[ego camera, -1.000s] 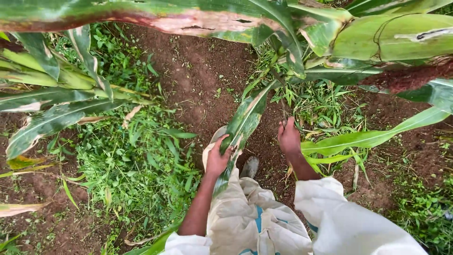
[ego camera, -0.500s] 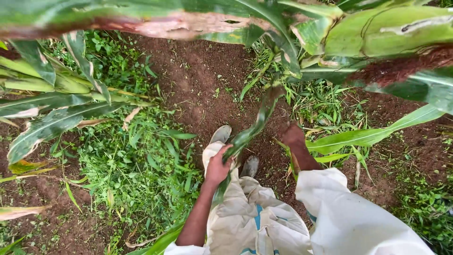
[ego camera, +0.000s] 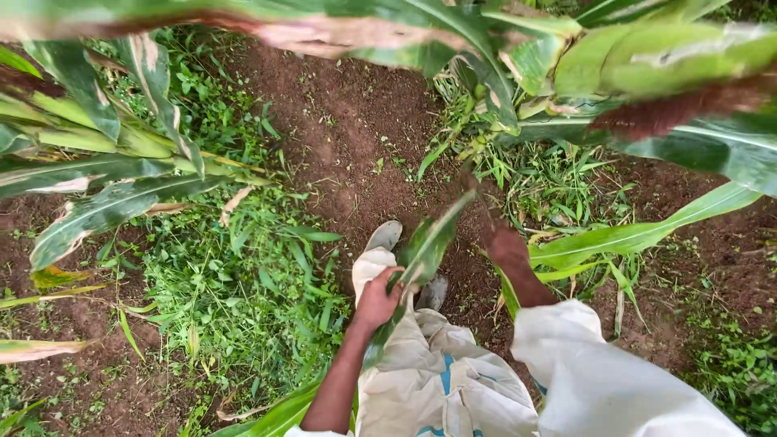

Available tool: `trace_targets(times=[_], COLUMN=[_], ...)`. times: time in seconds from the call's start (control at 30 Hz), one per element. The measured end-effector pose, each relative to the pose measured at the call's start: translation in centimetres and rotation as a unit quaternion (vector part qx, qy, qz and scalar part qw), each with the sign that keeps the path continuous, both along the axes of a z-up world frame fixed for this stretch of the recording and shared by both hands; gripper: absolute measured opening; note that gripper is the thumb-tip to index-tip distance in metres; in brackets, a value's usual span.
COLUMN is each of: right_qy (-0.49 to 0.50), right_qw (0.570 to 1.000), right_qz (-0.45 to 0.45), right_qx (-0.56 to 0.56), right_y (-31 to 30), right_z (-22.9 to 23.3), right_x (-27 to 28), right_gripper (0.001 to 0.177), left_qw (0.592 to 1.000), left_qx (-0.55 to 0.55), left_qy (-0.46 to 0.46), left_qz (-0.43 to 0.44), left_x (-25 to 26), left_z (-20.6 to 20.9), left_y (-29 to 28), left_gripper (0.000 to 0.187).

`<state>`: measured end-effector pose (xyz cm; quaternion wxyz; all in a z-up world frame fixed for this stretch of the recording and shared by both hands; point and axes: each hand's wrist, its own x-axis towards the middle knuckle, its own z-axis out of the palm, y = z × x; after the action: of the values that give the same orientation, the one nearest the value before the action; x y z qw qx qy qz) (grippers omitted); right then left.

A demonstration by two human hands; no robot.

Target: The person removes weeds from around corn plants in a field. They first pull weeds by hand, then walk through the rows, and finally use a hoe to dig and clear more weeds from the soil.

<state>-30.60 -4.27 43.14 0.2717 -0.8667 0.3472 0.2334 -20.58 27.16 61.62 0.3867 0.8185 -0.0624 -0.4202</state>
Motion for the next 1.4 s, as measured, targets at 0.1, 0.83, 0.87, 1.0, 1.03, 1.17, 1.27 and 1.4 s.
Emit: trace_targets(times=[0.1,0.83,0.87,1.0,1.03,1.17,1.27,1.4], right_qy=[0.110,-0.009,-0.010,-0.015,0.011,0.042,0.048,0.032], right_qw=[0.970,0.971,0.970,0.966,0.951,0.936,0.937,0.923], right_qz=[0.200,-0.225,-0.229,-0.246,-0.282,-0.314,-0.317,-0.353], right_qx=[-0.084,0.085,0.083,0.078,0.125,0.155,0.139,0.150], right_y=[0.7,8.5,8.3,8.7,9.0,10.0,10.7,11.3], right_z=[-2.4,-1.0,-1.3,-1.6,0.1,3.3,3.3,5.0], right_x=[-5.1,-19.0,-19.8,-22.3,-22.1,-22.6,-23.0,-22.1], right_gripper=[0.023,0.051,0.053,0.057,0.045,0.039,0.042,0.043], left_qw=[0.999,0.839,0.812,0.708,0.684,0.634,0.616,0.588], left_qx=[-0.001,0.099,0.092,0.049,0.051,0.093,0.146,0.198], left_qy=[-0.014,-0.445,-0.481,-0.612,-0.628,-0.659,-0.658,-0.684], left_qz=[-0.029,-0.298,-0.317,-0.350,-0.366,-0.393,-0.408,-0.383], left_x=[-0.9,9.0,8.9,12.1,13.5,19.0,23.2,25.0], left_z=[-2.4,18.6,22.4,29.0,29.6,31.0,29.3,26.9], left_y=[2.6,-4.1,-5.5,-8.6,-9.3,-11.3,-12.6,-12.6], left_gripper=[0.034,0.024,0.028,0.020,0.020,0.019,0.035,0.061])
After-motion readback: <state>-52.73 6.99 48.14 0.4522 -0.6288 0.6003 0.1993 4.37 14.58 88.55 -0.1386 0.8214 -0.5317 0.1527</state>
